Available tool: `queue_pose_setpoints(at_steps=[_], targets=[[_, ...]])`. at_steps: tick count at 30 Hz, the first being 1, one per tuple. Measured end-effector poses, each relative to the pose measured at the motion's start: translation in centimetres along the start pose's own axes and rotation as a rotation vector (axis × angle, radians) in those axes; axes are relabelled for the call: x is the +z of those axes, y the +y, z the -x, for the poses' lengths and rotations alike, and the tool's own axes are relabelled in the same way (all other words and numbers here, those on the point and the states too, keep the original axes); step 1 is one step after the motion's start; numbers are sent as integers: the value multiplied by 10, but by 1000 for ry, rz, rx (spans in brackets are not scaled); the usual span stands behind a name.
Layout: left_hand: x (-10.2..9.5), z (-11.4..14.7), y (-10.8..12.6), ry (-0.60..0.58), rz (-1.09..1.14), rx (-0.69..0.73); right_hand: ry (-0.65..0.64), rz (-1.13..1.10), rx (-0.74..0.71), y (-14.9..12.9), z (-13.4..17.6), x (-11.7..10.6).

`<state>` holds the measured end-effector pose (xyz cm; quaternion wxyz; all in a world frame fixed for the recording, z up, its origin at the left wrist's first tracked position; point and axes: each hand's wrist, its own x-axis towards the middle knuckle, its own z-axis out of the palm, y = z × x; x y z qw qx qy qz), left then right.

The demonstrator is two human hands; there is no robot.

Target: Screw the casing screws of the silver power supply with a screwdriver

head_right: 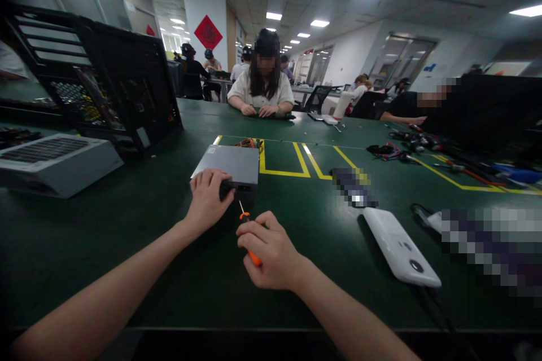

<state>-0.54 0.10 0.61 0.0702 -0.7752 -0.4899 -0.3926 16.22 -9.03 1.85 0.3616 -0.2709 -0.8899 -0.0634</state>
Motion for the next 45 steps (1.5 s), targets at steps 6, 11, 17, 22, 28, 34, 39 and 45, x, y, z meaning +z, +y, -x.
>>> queue_pose_setpoints(at_steps=[6,11,17,22,28,34,39,45], targets=[[1,0,-1,3,-1,-4,62,23,-19,-2,1,-2],[2,0,-2,3,-9,-8,175,43,-20,0,5,-3],[2,0,-4,2,-5,-9,171,39,-24,0,6,-4],[1,0,-4,-5,-11,6,141,21,-47,1,6,-2],[1,0,-4,-1,-21,13,152,41,-42,1,5,-1],[3,0,-4,7,-24,4,160,27,-50,3,6,-2],[3,0,-4,5,-21,10,166,36,-49,3,6,-2],[3,0,-4,6,-21,6,165,41,-98,1,4,-1]])
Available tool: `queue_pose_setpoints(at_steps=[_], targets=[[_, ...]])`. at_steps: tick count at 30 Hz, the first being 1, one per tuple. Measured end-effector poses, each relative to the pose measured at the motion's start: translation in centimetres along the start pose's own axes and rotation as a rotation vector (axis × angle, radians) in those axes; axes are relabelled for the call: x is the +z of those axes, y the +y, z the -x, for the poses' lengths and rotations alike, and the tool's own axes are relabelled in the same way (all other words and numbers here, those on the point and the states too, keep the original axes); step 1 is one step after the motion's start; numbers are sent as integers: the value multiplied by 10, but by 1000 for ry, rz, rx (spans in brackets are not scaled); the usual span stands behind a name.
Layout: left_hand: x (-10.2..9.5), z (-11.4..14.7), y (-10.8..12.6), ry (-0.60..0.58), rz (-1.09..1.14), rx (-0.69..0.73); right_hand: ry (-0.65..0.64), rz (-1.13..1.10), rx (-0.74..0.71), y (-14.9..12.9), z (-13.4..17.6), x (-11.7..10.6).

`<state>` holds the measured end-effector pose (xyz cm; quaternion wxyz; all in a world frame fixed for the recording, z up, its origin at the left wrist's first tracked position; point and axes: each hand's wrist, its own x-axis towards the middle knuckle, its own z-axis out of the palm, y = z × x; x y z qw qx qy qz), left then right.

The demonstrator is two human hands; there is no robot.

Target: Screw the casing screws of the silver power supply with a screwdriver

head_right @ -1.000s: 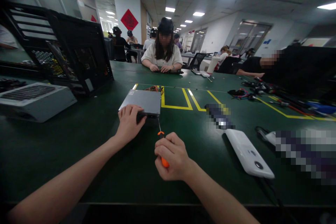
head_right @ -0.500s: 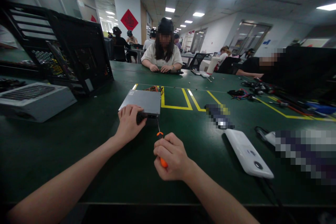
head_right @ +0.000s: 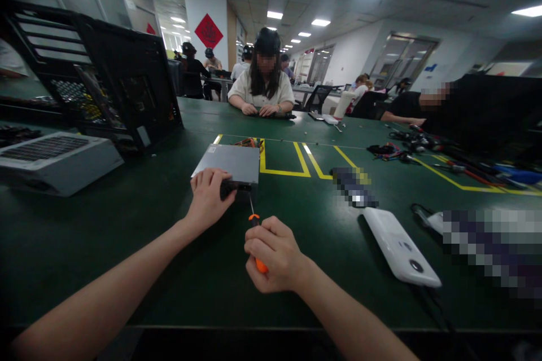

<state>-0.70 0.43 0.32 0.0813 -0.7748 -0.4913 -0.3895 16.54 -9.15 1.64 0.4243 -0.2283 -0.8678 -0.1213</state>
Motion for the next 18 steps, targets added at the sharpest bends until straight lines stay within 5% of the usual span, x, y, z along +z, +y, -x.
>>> queue_pose_setpoints(at_steps=[18], targets=[[0,0,1,-1,-4,7,-120,-2,7,-1,-2,6]])
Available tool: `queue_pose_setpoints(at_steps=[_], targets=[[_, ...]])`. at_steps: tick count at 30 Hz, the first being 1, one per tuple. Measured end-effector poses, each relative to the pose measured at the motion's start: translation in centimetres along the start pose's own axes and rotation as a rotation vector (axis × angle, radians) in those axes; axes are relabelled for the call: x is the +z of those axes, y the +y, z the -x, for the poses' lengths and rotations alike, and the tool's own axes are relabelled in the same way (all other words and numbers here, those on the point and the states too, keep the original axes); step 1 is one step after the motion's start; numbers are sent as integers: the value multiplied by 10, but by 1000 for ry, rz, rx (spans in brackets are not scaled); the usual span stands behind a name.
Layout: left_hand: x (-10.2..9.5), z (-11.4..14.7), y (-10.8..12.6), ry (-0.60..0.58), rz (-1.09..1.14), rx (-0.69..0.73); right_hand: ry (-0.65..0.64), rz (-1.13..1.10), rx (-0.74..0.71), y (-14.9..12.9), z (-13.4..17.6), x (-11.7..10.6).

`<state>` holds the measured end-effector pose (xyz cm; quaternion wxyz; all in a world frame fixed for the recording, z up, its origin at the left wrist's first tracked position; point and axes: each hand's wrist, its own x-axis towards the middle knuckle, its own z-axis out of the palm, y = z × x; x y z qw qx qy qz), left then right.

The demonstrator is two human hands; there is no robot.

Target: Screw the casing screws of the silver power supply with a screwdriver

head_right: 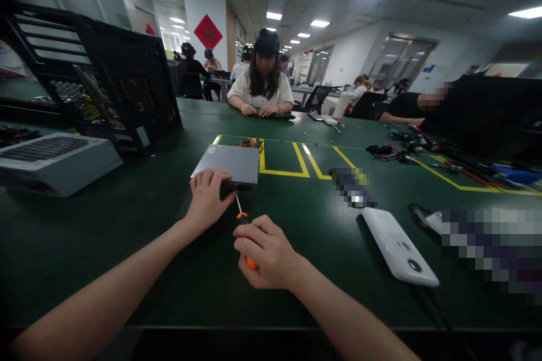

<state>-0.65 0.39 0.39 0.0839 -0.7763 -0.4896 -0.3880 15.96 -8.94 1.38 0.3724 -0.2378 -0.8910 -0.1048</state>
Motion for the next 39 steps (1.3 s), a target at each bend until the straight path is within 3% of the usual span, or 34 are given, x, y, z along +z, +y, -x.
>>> queue_pose_setpoints(at_steps=[13,19,25,30,36,39], targets=[[1,0,1,-3,12,-10,-45,-9,44,0,-2,1],[0,1,0,-4,11,-3,-71,-93,209,-4,0,3],[0,0,0,-1,17,-12,-112,-22,89,-2,-2,1],[1,0,0,-5,1,-7,24,-41,131,1,-1,2],[1,0,0,1,14,-9,-22,73,54,-2,-4,-3],[1,0,-1,-1,27,-13,-14,15,119,-1,-2,-1]])
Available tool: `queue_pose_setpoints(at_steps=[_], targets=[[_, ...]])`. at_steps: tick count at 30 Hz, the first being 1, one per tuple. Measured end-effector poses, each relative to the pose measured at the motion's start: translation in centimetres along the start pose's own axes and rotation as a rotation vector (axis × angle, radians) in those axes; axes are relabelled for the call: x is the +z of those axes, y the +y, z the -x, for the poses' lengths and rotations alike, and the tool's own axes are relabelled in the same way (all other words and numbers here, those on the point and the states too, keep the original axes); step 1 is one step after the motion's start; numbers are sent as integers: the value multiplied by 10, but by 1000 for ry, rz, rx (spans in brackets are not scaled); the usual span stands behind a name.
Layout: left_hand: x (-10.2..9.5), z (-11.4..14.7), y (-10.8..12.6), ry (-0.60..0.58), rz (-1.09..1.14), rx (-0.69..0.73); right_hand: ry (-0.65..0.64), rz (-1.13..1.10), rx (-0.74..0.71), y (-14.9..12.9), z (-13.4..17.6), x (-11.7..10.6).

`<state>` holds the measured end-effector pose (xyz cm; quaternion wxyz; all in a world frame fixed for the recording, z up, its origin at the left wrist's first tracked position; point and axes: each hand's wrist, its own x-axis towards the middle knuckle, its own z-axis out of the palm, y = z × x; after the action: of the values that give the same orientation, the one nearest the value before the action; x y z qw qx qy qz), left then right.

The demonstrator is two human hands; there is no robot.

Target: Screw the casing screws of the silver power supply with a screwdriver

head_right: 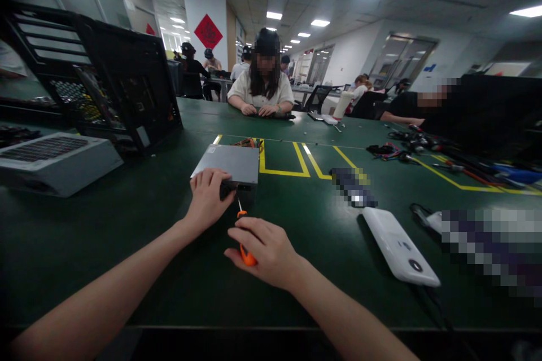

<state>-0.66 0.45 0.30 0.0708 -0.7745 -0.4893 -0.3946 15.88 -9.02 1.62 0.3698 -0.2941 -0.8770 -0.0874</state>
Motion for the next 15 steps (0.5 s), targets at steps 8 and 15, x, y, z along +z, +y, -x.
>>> queue_pose_setpoints(at_steps=[8,15], targets=[[0,0,-1,-5,-2,4,-2,-10,2,-1,2,-2],[-1,1,0,-8,-10,13,77,-76,97,4,6,3]])
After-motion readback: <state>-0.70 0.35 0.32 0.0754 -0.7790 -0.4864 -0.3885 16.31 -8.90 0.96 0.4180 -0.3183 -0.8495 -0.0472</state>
